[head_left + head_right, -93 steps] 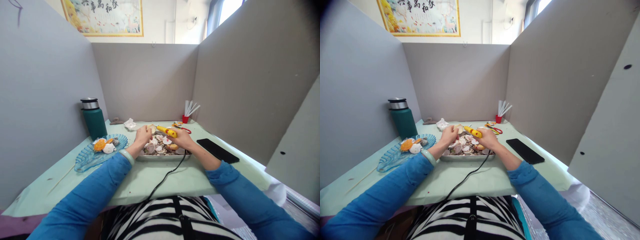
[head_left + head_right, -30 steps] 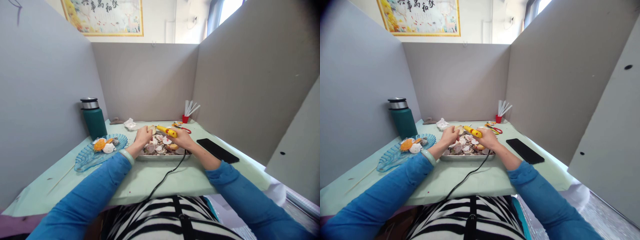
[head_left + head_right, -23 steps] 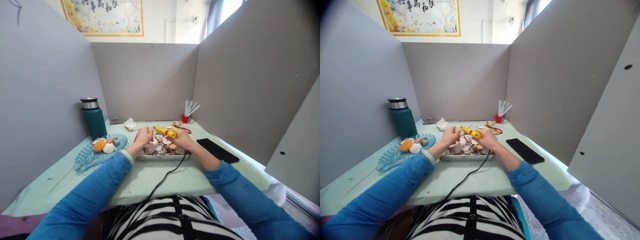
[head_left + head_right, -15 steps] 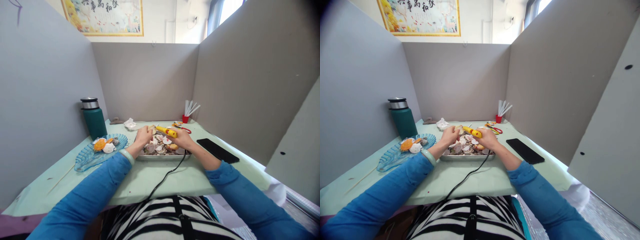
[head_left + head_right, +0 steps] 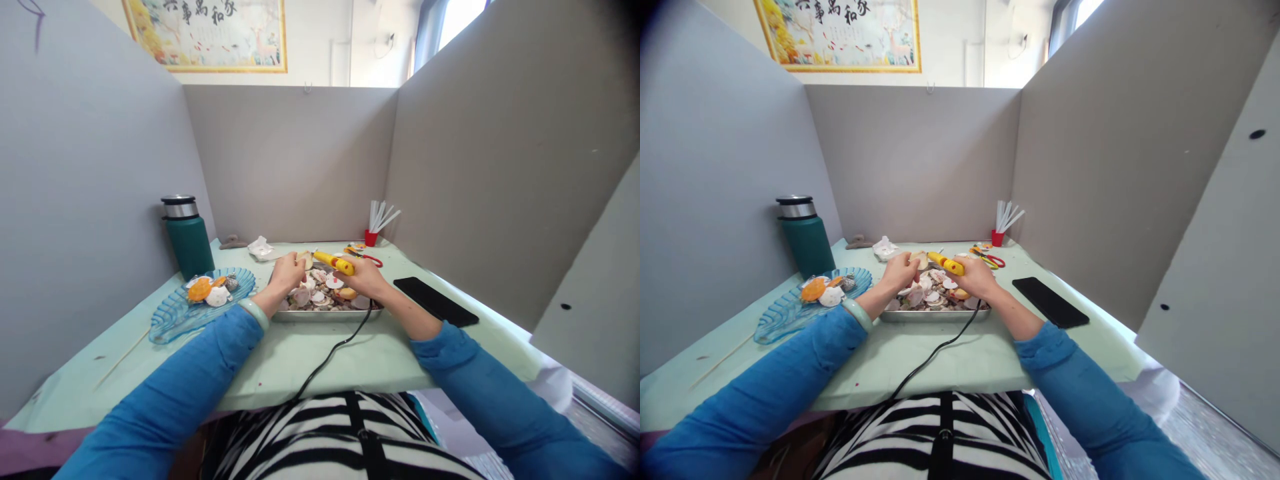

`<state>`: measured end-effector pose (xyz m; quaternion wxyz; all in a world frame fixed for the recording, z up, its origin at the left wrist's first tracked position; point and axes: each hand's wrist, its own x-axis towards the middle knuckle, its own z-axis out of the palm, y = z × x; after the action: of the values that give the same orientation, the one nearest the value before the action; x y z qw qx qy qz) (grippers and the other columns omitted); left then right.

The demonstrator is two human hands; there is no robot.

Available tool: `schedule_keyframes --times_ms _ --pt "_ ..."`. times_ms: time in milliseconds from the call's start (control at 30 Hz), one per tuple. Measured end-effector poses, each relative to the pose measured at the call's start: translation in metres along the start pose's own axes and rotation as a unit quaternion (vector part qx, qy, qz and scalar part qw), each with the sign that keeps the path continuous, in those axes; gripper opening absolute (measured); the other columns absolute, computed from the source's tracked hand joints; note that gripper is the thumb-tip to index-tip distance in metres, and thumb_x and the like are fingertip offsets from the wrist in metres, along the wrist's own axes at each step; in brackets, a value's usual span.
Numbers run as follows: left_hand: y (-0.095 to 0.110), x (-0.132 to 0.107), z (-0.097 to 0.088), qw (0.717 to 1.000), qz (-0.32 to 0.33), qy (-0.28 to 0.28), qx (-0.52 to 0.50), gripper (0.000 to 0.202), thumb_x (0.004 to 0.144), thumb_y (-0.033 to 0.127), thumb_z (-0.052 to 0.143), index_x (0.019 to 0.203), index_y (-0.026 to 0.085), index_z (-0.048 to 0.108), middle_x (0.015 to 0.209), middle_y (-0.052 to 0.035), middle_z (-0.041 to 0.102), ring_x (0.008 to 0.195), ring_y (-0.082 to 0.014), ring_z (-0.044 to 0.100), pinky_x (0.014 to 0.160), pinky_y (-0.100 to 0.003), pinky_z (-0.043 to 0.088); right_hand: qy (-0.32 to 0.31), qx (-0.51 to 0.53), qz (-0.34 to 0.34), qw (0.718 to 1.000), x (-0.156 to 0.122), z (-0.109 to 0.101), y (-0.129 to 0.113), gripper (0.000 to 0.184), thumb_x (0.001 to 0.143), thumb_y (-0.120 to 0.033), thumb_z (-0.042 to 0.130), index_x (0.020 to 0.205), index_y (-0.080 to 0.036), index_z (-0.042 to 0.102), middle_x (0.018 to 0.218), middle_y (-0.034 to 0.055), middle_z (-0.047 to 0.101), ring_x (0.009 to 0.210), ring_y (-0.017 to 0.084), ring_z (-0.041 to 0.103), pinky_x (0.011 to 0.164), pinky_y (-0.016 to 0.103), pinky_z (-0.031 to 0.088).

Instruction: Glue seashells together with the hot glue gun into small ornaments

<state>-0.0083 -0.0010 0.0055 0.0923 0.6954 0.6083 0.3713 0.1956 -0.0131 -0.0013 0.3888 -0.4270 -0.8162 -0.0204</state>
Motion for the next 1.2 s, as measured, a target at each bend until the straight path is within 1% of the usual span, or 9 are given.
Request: schedule_keyframes --times_ms 267,467,600,767,900,1200 --pt "-0.0027 0.0020 0.0014 1.000 0.004 -0.006 0.004 0.018 0.080 0.027 0.040 0.077 0.015 0.053 0.052 -0.0002 0.060 0.035 -0.0078 0.046 0.042 -0.018 0.032 0.005 0.000 -0.007 1.000 -0.0001 -0.0004 -0.0001 0.021 0.072 -0.037 0.054 0.074 -0.018 0.061 0.063 -0.0017 0.056 0.059 0.010 0.047 0.054 0.020 0.028" --pt "-0.0024 0.0017 0.0010 1.000 0.002 0.005 -0.006 0.018 0.080 0.027 0.040 0.079 0.015 0.053 0.052 -0.0006 0.061 0.036 -0.0077 0.047 0.042 -0.018 0.032 -0.001 -0.004 0.006 1.000 0.0005 0.0005 0.0008 0.021 0.072 -0.038 0.054 0.075 -0.018 0.061 0.063 -0.0013 0.057 0.058 0.011 0.047 0.052 0.020 0.027" --pt "-0.0004 0.0006 0.0003 1.000 -0.004 -0.001 -0.006 0.018 0.080 0.027 0.041 0.078 0.015 0.054 0.051 -0.0005 0.061 0.035 -0.0073 0.046 0.043 -0.018 0.032 0.002 -0.001 -0.002 1.000 0.0001 0.0004 0.0009 0.022 0.072 -0.039 0.054 0.073 -0.018 0.061 0.063 -0.0012 0.057 0.058 0.011 0.047 0.052 0.020 0.027" --pt "-0.0007 0.0008 0.0004 1.000 0.006 0.002 -0.006 0.018 0.081 0.027 0.040 0.080 0.015 0.053 0.053 -0.0001 0.061 0.035 -0.0075 0.046 0.043 -0.018 0.033 0.002 -0.010 0.001 1.000 -0.0001 0.0008 0.0008 0.021 0.073 -0.038 0.053 0.075 -0.018 0.060 0.065 -0.0012 0.058 0.060 0.011 0.048 0.053 0.020 0.028" --pt "-0.0011 0.0012 0.0006 1.000 0.010 -0.004 0.006 0.018 0.080 0.027 0.040 0.079 0.015 0.053 0.051 -0.0003 0.060 0.035 -0.0082 0.047 0.043 -0.018 0.033 -0.002 -0.009 -0.005 1.000 0.0001 -0.0005 -0.0005 0.020 0.073 -0.037 0.053 0.073 -0.018 0.059 0.066 -0.0013 0.057 0.060 0.011 0.048 0.054 0.019 0.028" --pt "0.0014 0.0000 -0.0010 1.000 -0.003 -0.001 -0.001 0.019 0.081 0.027 0.040 0.082 0.014 0.054 0.053 -0.0011 0.062 0.035 -0.0078 0.046 0.042 -0.018 0.032 0.006 -0.004 -0.003 1.000 -0.0001 0.0009 0.0004 0.019 0.072 -0.036 0.054 0.073 -0.018 0.060 0.064 -0.0011 0.057 0.059 0.010 0.047 0.053 0.020 0.028"
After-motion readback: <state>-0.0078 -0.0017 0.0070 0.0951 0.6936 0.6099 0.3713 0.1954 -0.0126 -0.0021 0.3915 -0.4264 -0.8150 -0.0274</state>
